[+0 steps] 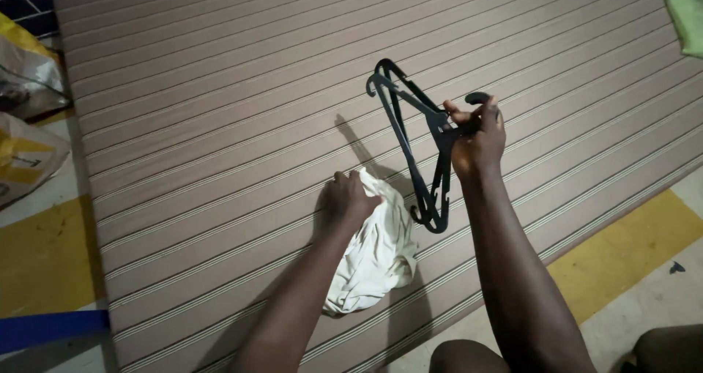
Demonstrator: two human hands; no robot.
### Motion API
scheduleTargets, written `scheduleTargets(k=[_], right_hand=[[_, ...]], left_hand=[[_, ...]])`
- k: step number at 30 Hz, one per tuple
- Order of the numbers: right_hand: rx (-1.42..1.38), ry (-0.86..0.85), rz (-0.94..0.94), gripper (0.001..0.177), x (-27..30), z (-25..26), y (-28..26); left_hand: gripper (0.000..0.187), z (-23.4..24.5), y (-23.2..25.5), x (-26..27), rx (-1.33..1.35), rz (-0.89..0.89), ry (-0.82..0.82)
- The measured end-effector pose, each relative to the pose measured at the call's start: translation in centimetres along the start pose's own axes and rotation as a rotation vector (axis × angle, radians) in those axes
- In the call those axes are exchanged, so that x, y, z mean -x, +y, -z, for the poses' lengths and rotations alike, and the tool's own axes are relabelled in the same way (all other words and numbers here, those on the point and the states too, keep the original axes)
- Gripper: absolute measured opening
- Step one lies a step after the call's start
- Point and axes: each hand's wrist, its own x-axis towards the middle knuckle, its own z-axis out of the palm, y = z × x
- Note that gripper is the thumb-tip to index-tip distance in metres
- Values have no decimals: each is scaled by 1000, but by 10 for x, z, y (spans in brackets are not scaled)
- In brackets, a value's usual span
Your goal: The person hangs a black garment and a white tank top on hangers, places them on a wall-mounted rack, moves a blue plastic chair, folds a mattress against a tiled wall, and sweeps the floor with a broom.
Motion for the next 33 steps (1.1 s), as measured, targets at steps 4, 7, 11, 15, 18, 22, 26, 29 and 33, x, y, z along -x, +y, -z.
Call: scheduleTargets(k=[4, 7, 11, 15, 18, 22, 26, 29, 33], right_hand=[[-66, -29, 24, 35, -21, 34, 13], [-83, -40, 35, 40, -24, 37, 13], [-95, -26, -13, 44, -20, 40, 6], [-138, -23, -70, 46, -5, 29, 1], [-119, -70, -50, 48, -8, 22, 3], [-38, -93, -28, 50, 0, 0, -6], [27, -137, -33, 54, 19, -43, -30], [30, -143, -59, 55, 29, -74, -49], [48, -135, -87, 55, 40, -123, -95]], left_hand=[[52, -44, -28, -35, -32, -166, 214], [56, -23, -33, -53, 213, -69, -105], [34, 15, -22, -59, 581, 38, -391], [36, 59, -15, -56, 765, 32, -514], [37, 69, -23, -71, 804, -127, -478], [37, 145, 18, -22, 1089, 10, -456], [34, 191, 38, -13, 1321, -138, -434], [32, 230, 48, -4, 1379, -194, -395], [30, 303, 86, 17, 1466, -185, -412]])
